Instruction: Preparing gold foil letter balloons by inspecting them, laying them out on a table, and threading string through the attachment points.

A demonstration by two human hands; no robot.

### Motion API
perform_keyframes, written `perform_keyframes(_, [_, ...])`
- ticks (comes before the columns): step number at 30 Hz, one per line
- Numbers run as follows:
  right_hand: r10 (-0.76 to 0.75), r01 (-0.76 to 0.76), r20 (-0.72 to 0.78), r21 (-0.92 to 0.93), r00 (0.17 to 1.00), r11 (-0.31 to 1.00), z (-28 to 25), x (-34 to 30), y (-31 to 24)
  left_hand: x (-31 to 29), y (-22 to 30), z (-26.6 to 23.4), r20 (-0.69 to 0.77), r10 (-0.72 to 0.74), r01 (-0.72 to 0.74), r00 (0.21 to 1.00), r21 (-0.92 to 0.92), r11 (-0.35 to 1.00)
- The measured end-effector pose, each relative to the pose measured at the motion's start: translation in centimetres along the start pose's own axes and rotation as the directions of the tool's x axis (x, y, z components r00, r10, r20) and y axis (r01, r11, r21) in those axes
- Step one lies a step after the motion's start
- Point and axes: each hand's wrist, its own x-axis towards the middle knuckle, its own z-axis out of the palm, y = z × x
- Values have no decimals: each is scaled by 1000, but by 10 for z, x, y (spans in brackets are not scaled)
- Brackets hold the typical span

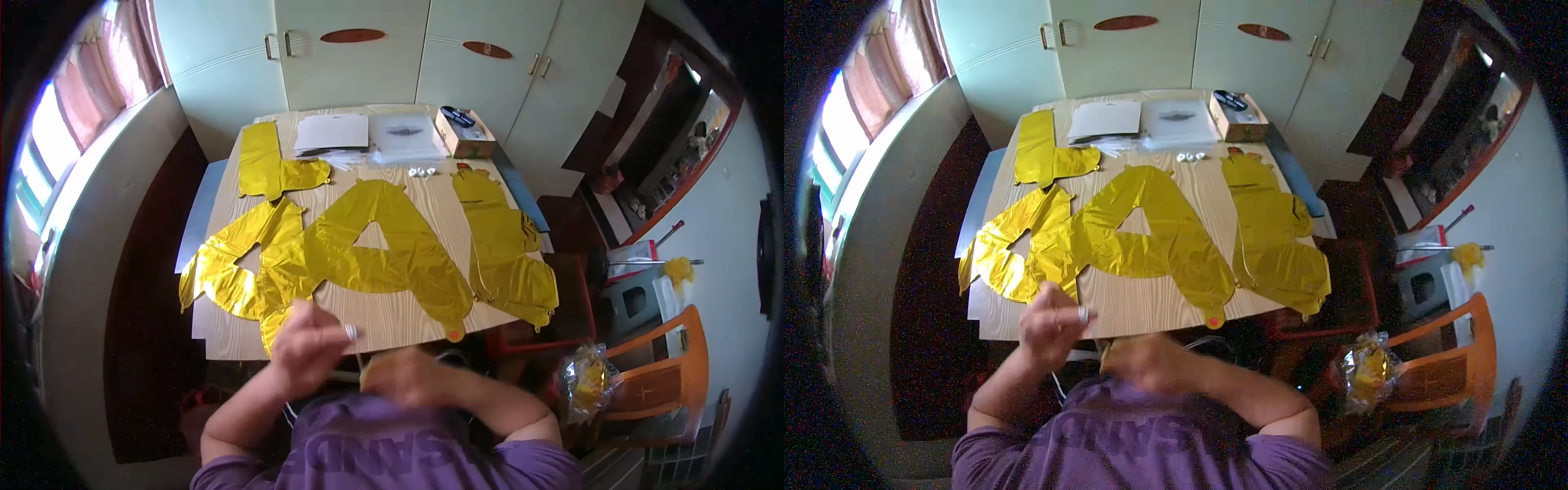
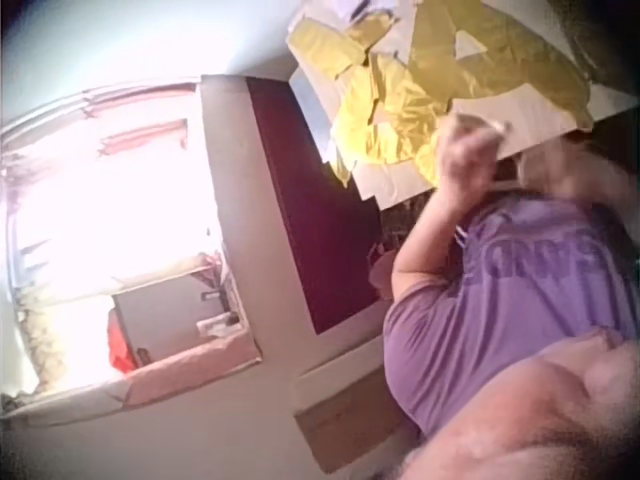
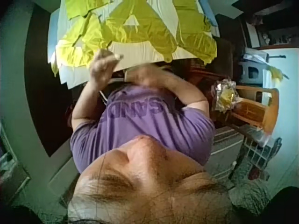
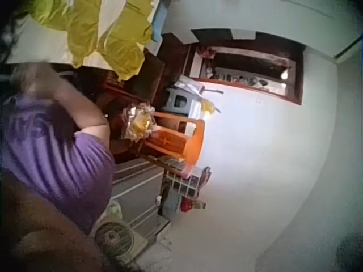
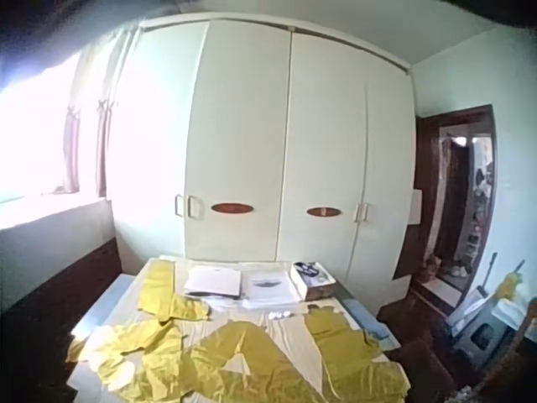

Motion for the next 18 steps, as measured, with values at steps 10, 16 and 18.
perform_keyframes(10, [-145, 140, -66, -79, 987, 987, -18, 11, -10, 5, -11, 0, 114, 16, -18, 993, 19, 1000])
perform_keyframes(16, [-172, 172, 26, 25, 985, 985, 5, 6, -1, 9, -14, -12, -22, -183, 184, 983, 167, 969])
perform_keyframes(18, [-111, 105, -163, -43, 980, 994, -16, 12, -4, -2, -10, 3, 202, -6, 22, 979, -76, 997])
